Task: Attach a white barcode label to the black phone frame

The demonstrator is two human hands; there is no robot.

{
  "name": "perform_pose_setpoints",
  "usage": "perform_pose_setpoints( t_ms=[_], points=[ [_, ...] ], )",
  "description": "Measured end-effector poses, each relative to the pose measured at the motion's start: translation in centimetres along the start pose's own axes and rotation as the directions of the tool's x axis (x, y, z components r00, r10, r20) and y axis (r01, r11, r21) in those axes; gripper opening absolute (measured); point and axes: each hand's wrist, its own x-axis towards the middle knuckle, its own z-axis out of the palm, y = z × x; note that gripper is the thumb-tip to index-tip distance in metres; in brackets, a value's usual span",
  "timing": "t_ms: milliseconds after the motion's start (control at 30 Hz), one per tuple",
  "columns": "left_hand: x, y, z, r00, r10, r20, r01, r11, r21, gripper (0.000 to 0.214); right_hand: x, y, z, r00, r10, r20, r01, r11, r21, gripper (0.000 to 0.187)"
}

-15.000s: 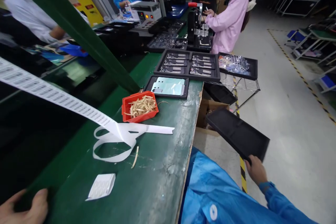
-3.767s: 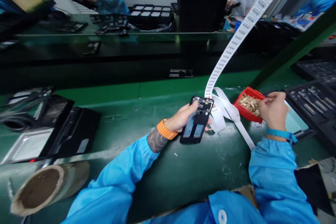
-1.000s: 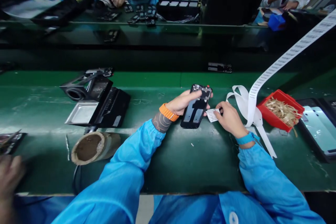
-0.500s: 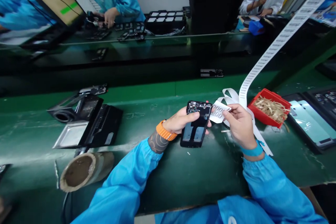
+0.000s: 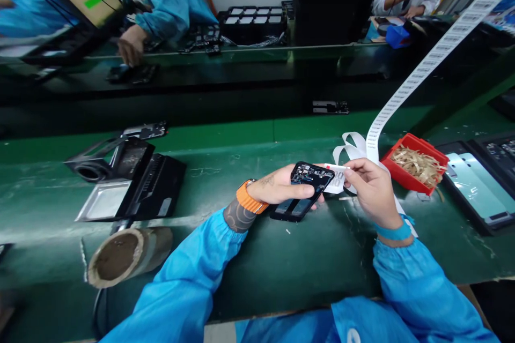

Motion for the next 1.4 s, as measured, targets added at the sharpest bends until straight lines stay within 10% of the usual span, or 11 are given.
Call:
perform_pose_setpoints(
  t_ms=[500, 767, 967, 1133, 1400],
  points=[
    [0.9, -1.8, 0.0, 0.989, -0.13, -0.066, 0.103, 0.944, -0.313, 0.073, 0.2, 0.9, -0.2, 0.857, -0.513, 0.053, 0.476, 0.747, -0.464, 0.011],
    [0.1, -0.3, -0.3, 0.936, -0.267, -0.227, 0.205, 0.943, -0.263, 0.058, 0.3, 1.4, -0.2, 0.96, -0.278, -0.039, 0.269, 0.951, -0.153, 0.006],
    [-0.5, 1.6, -0.6, 0.911, -0.198, -0.363, 0.1, 0.958, -0.27, 0.066, 0.2, 0.9, -0.1, 0.982, 0.087, 0.166, -0.111, 0.983, 0.147, 0.016],
    [3.2, 1.7, 1.2, 0.899, -0.131, -0.417, -0.092, 0.877, -0.472, 0.068, -0.2, 0.1, 0.0, 0.967, 0.112, 0.229, -0.182, 0.932, 0.314, 0.013],
    [5.8, -0.7, 2.7, 0.863, -0.239, -0.446, 0.115, 0.951, -0.286, 0.055, -0.9, -1.7, -0.2, 0.949, 0.049, 0.312, -0.111, 0.976, 0.186, 0.017]
  ],
)
